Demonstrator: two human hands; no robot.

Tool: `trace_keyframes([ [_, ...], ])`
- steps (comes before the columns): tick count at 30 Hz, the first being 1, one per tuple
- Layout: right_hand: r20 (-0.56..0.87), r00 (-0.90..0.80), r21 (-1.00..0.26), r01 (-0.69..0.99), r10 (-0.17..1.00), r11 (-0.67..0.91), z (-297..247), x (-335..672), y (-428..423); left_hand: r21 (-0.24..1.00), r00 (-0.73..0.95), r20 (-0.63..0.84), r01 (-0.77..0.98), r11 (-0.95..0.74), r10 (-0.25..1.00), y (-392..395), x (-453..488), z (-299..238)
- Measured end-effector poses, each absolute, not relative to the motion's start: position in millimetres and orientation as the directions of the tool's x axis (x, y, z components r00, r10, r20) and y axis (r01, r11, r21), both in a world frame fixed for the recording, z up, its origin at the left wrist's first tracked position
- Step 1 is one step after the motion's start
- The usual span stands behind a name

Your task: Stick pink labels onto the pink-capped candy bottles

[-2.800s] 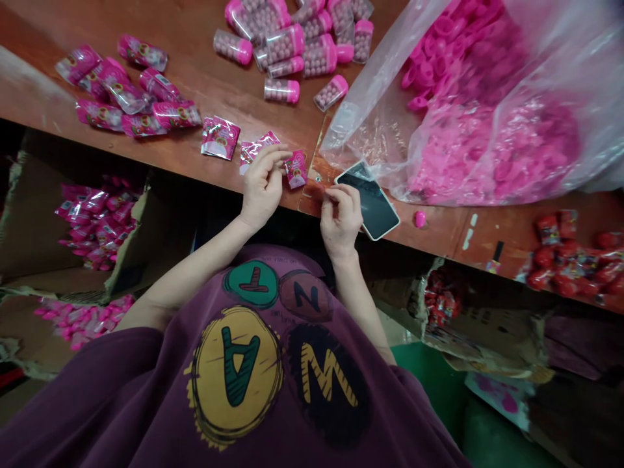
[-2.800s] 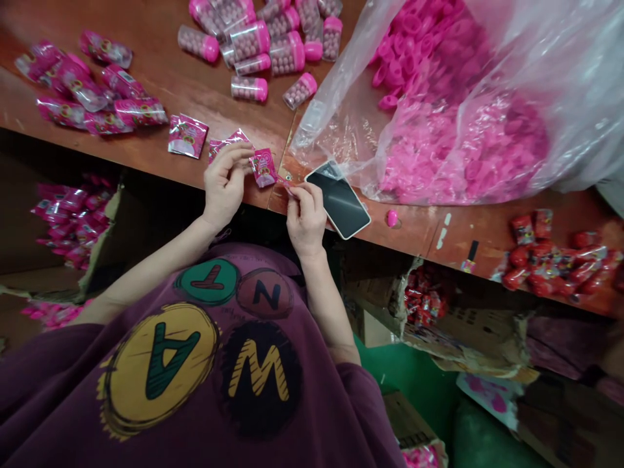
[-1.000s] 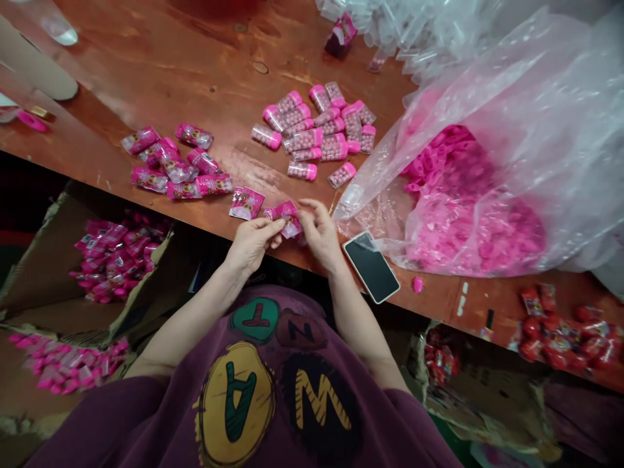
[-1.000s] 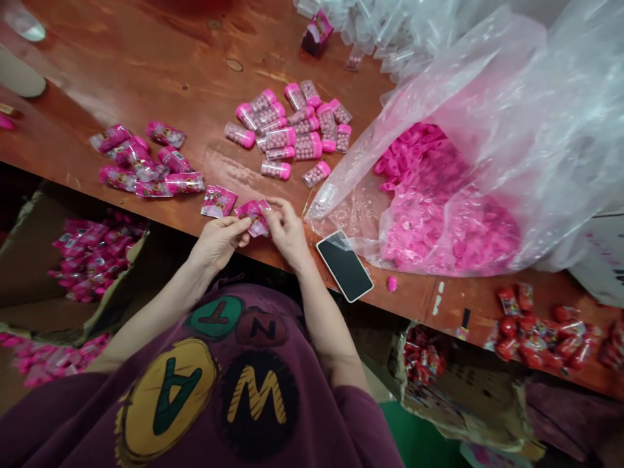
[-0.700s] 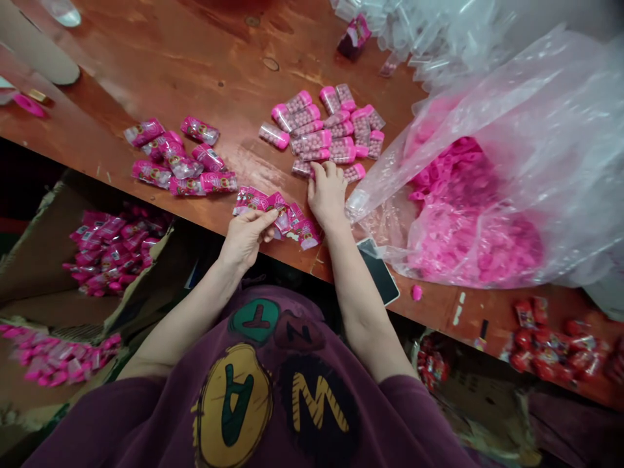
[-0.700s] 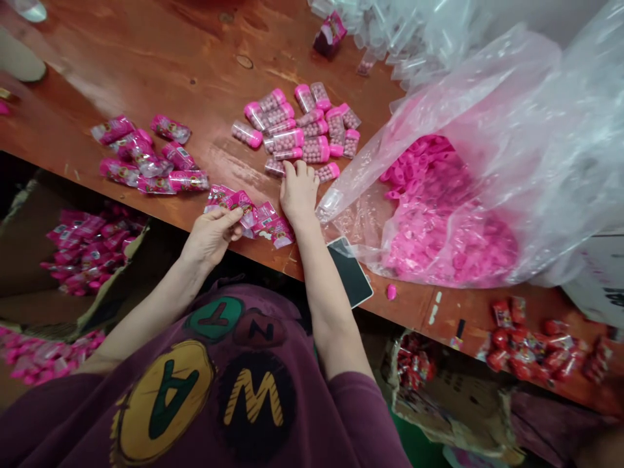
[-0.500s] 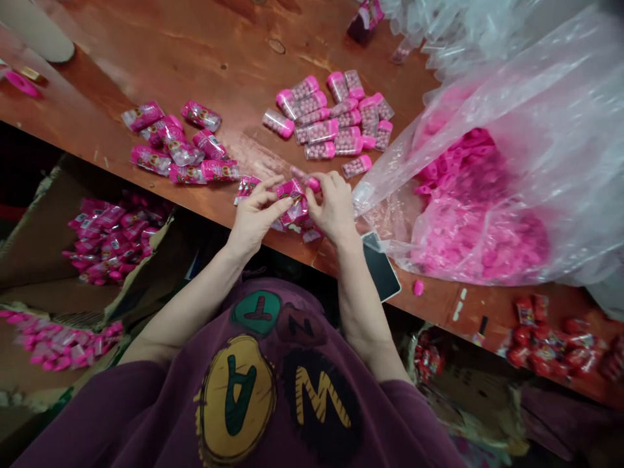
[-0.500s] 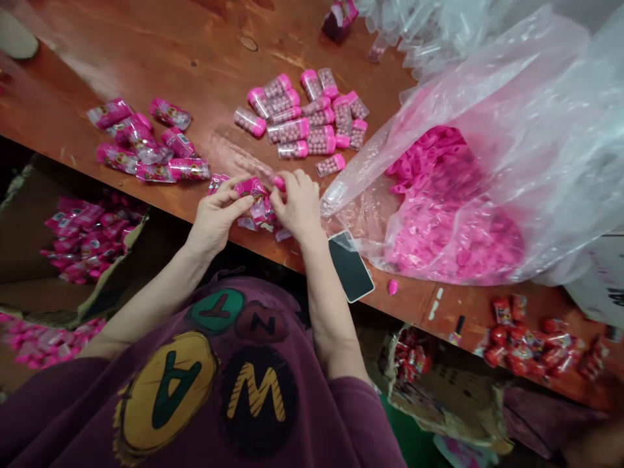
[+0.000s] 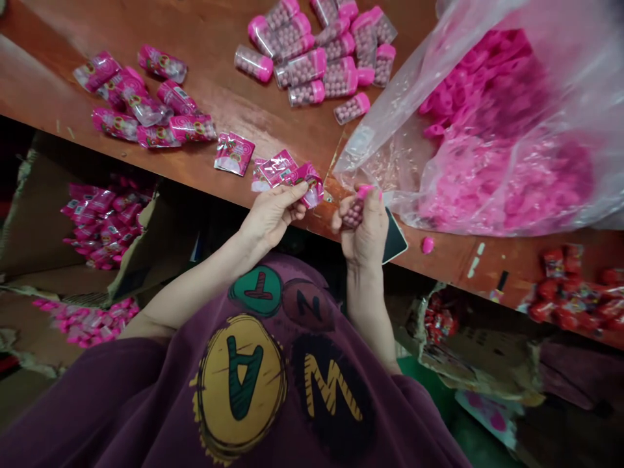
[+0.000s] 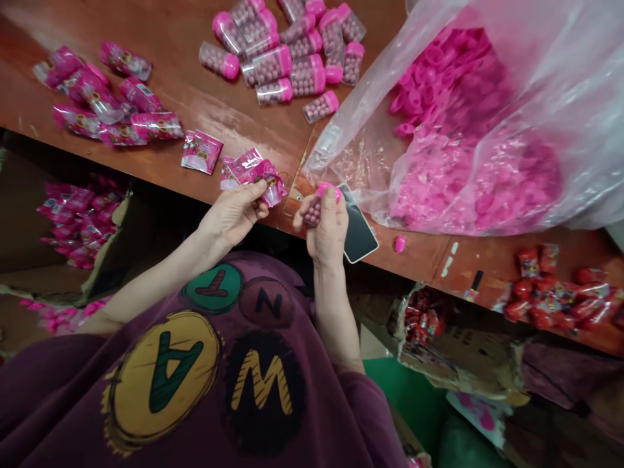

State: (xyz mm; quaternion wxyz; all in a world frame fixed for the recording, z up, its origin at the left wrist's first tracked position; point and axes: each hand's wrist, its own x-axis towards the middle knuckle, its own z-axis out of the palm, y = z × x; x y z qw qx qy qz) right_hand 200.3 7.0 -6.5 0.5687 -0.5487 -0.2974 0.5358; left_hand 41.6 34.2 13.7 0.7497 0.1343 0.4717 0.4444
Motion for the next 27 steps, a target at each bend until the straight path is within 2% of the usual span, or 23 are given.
trace_keyframes([
  [5,-0.288,0.038,-0.892,-0.374,0.957,-0.253,3.2,188.1,-21.9,0.659,0.072,-0.602,-0.518,0.545,0.795,27.8,48.5,8.4],
  [8,-0.268,0.036,-0.898,-0.372,0.963,-0.236,-5.8,176.0,-30.1,0.688,0.076,-0.606,-0.449,0.570,0.792,21.9,53.3,7.2],
  [14,-0.241,0.009,-0.942,-0.245,0.971,-0.231,-16.6,176.6,-40.4,0.718,0.092,-0.582,-0.408,0.564,0.808,18.2,52.3,3.4],
  [18,-0.153,0.101,-0.984,-0.107,0.983,-0.142,-20.4,184.5,-40.7,0.704,0.143,-0.577,-0.413,0.578,0.804,15.1,49.4,2.1],
  [22,0.051,0.251,-0.981,0.193,0.967,0.001,-30.2,189.7,-39.5,0.695,0.170,-0.586,-0.398,0.599,0.793,11.1,48.2,3.3],
  [24,0.139,0.267,-0.948,0.313,0.954,0.051,-34.6,191.2,-39.9,0.691,0.182,-0.597,-0.377,0.616,0.781,9.8,48.4,5.1],
  [27,0.113,0.243,-0.952,0.305,0.963,0.035,-38.6,195.4,-40.3,0.698,0.192,-0.594,-0.359,0.619,0.781,8.2,49.8,8.8],
])
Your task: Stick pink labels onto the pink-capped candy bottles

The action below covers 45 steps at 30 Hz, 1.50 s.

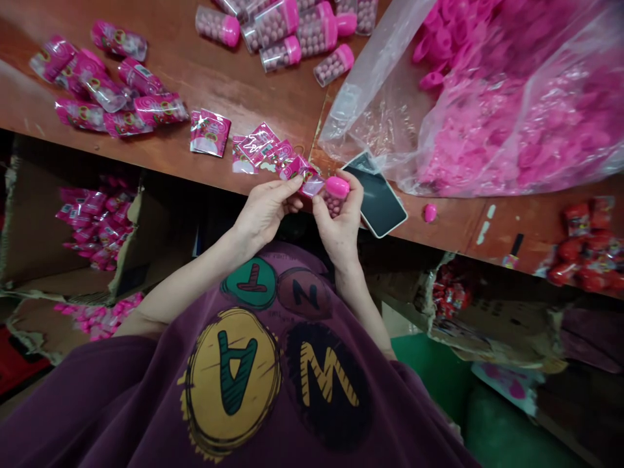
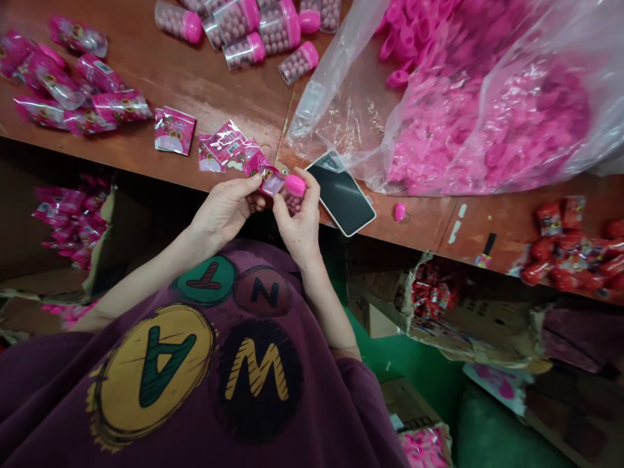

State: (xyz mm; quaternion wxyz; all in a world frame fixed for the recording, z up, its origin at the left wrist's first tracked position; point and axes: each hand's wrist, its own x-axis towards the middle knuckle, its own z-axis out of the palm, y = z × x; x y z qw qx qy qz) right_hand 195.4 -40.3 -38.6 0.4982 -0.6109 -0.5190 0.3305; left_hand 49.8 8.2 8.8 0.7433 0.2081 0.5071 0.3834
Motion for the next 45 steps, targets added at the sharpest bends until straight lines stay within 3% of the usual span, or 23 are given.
trace_keyframes([
  [6,0.016,0.168,-0.984,0.177,0.986,-0.015,-38.8,207.5,-37.0,0.756,0.209,-0.527,-0.328,0.567,0.824,1.7,53.9,11.5],
  [14,0.074,0.308,-0.982,0.190,0.949,0.015,-38.2,197.7,-36.6,0.699,0.325,-0.527,-0.360,0.618,0.785,-3.6,51.9,6.5],
  [21,0.033,0.254,-0.994,0.111,0.967,0.005,-34.9,194.2,-40.1,0.788,0.046,-0.514,-0.369,0.493,0.856,0.9,46.3,6.7],
  [24,0.000,0.247,-0.999,0.048,0.969,-0.013,-34.0,191.7,-41.3,0.813,0.014,-0.501,-0.335,0.476,0.865,1.6,45.1,7.0],
  [32,-0.113,0.205,-0.979,-0.191,0.972,-0.073,-36.1,183.2,-37.7,0.695,0.170,-0.593,-0.385,0.607,0.787,-1.9,44.2,13.9],
  [37,-0.053,0.278,-0.997,-0.061,0.959,-0.037,-37.8,184.0,-38.3,0.665,0.293,-0.569,-0.386,0.639,0.768,-13.5,42.0,19.6],
  [42,0.117,0.361,-0.977,0.210,0.925,0.041,-41.6,180.7,-42.7,0.710,0.185,-0.581,-0.361,0.605,0.792,-18.8,44.7,14.9],
  [45,0.133,0.403,-0.979,0.194,0.905,0.057,-41.2,175.4,-42.1,0.702,0.162,-0.597,-0.369,0.610,0.785,-17.5,45.4,11.9],
])
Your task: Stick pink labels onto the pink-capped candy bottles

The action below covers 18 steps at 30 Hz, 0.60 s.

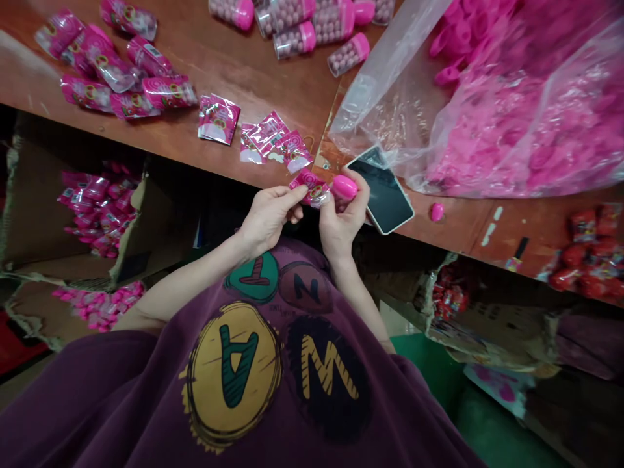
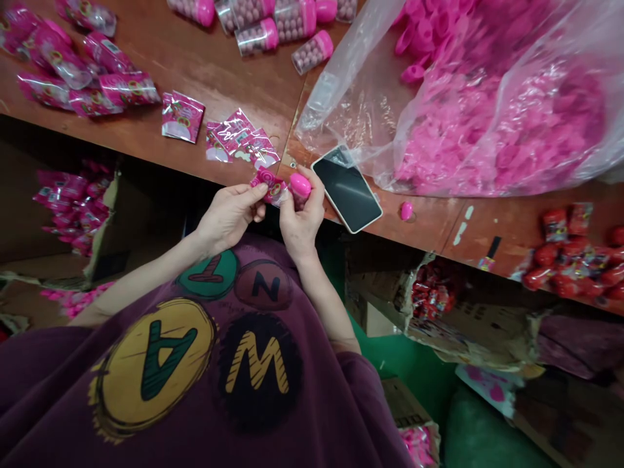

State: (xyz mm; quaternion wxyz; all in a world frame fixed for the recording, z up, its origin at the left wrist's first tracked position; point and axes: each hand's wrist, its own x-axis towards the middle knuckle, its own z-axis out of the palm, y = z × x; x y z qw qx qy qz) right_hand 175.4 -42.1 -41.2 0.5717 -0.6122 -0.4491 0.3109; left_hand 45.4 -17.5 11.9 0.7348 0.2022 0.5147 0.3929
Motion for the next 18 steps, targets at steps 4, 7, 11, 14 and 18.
trace_keyframes([
  [4,-0.068,0.342,-0.995,-0.088,0.937,-0.040,-35.4,176.4,-36.8,0.673,0.158,-0.609,-0.416,0.612,0.777,-11.0,41.8,11.9],
  [7,-0.165,0.306,-0.956,-0.284,0.938,-0.075,-23.2,182.5,-36.9,0.663,0.108,-0.631,-0.440,0.606,0.768,-5.1,38.5,10.9],
  [11,-0.180,0.208,-0.945,-0.310,0.962,-0.110,-7.3,182.9,-44.4,0.660,0.090,-0.631,-0.462,0.593,0.771,-1.9,37.8,6.2],
  [14,-0.210,0.183,-0.952,-0.264,0.960,-0.158,-5.4,176.5,-49.3,0.662,0.108,-0.624,-0.454,0.597,0.774,-2.4,38.5,4.6],
  [18,-0.232,0.180,-0.962,-0.185,0.956,-0.199,-8.8,170.0,-52.1,0.672,0.125,-0.625,-0.417,0.612,0.771,-2.4,38.0,7.4],
])
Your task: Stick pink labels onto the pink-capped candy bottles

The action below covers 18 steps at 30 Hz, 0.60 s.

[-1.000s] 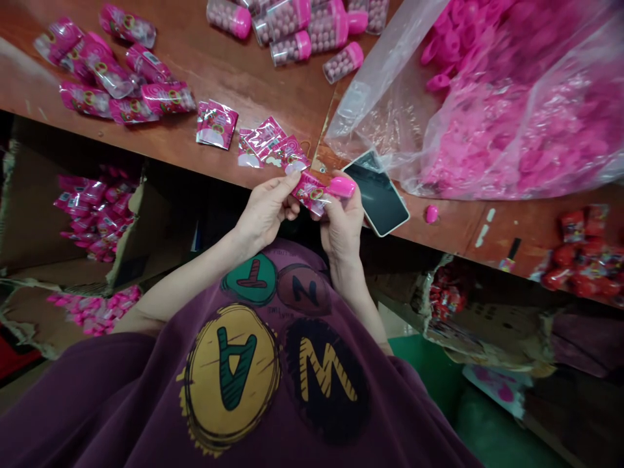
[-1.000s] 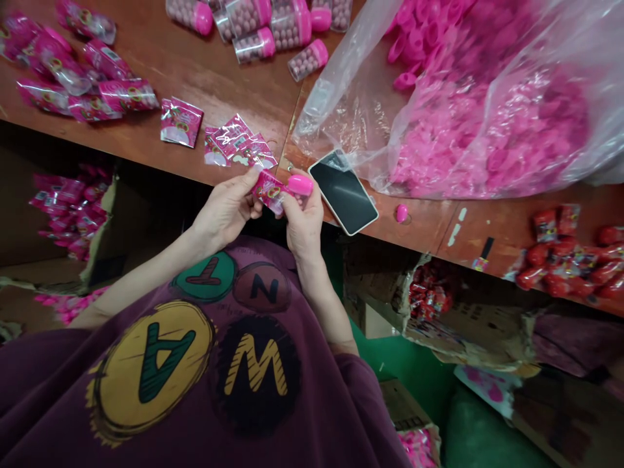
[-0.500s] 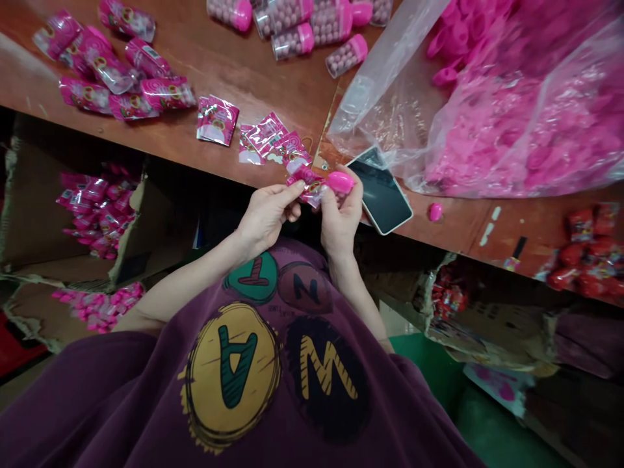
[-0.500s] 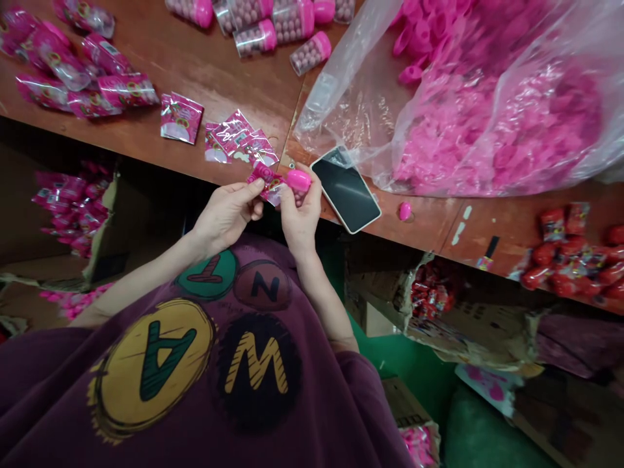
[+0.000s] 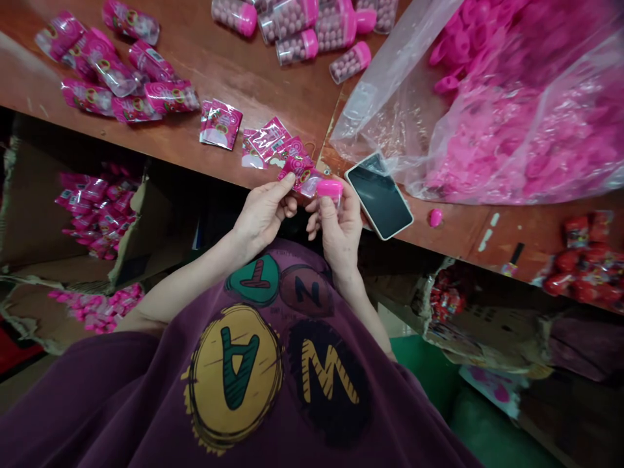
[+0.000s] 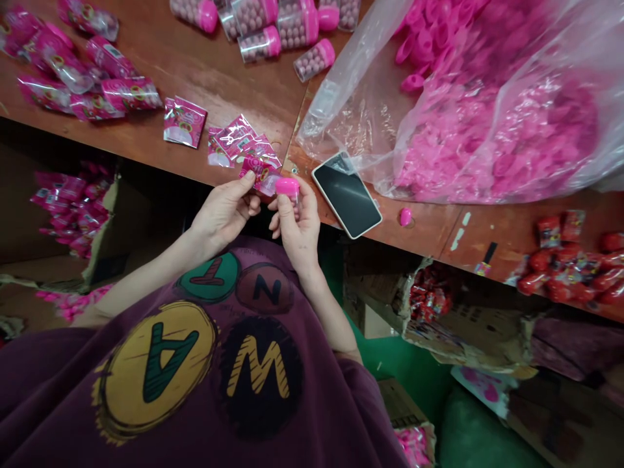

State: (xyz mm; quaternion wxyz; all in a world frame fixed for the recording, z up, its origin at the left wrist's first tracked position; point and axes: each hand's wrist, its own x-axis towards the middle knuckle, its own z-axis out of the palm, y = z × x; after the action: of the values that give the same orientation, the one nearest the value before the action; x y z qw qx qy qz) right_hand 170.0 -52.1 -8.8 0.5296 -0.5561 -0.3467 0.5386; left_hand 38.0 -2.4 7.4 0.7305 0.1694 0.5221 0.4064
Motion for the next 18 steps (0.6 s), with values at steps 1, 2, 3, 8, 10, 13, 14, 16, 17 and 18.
trace_keyframes([
  [1,-0.230,0.174,-0.964,-0.174,0.958,-0.200,-8.7,169.2,-52.7,0.675,0.126,-0.624,-0.410,0.613,0.771,-2.2,38.0,8.3],
  [2,-0.228,0.169,-0.965,-0.169,0.959,-0.200,-8.0,168.6,-53.3,0.679,0.125,-0.622,-0.406,0.612,0.773,-2.0,38.0,9.2],
  [3,-0.228,0.162,-0.965,-0.171,0.960,-0.200,-6.9,168.2,-54.1,0.684,0.120,-0.620,-0.403,0.609,0.776,-1.9,38.2,9.9],
  [8,-0.252,0.070,-0.944,-0.235,0.965,-0.230,-2.4,169.1,-59.0,0.706,0.102,-0.604,-0.390,0.591,0.790,-2.8,40.0,12.6],
  [10,-0.277,0.022,-0.930,-0.259,0.961,-0.262,-4.6,170.5,-60.4,0.704,0.132,-0.591,-0.396,0.589,0.796,-3.9,40.1,13.8],
  [13,-0.307,-0.015,-0.912,-0.280,0.952,-0.299,-9.2,172.4,-61.4,0.691,0.219,-0.574,-0.387,0.610,0.789,-5.8,39.7,15.8],
  [14,-0.312,-0.018,-0.909,-0.286,0.950,-0.303,-9.9,172.9,-61.6,0.688,0.240,-0.577,-0.372,0.623,0.780,-6.5,39.5,16.3],
  [16,-0.317,-0.031,-0.903,-0.294,0.948,-0.312,-9.1,173.9,-62.0,0.682,0.264,-0.593,-0.338,0.649,0.761,-7.6,38.9,17.1],
  [17,-0.323,-0.048,-0.898,-0.299,0.945,-0.323,-7.7,174.6,-62.2,0.679,0.275,-0.600,-0.323,0.660,0.751,-7.9,38.5,17.3],
  [18,-0.330,-0.073,-0.890,-0.308,0.941,-0.336,-5.8,175.4,-62.5,0.675,0.293,-0.602,-0.310,0.669,0.743,-8.1,38.2,17.4],
])
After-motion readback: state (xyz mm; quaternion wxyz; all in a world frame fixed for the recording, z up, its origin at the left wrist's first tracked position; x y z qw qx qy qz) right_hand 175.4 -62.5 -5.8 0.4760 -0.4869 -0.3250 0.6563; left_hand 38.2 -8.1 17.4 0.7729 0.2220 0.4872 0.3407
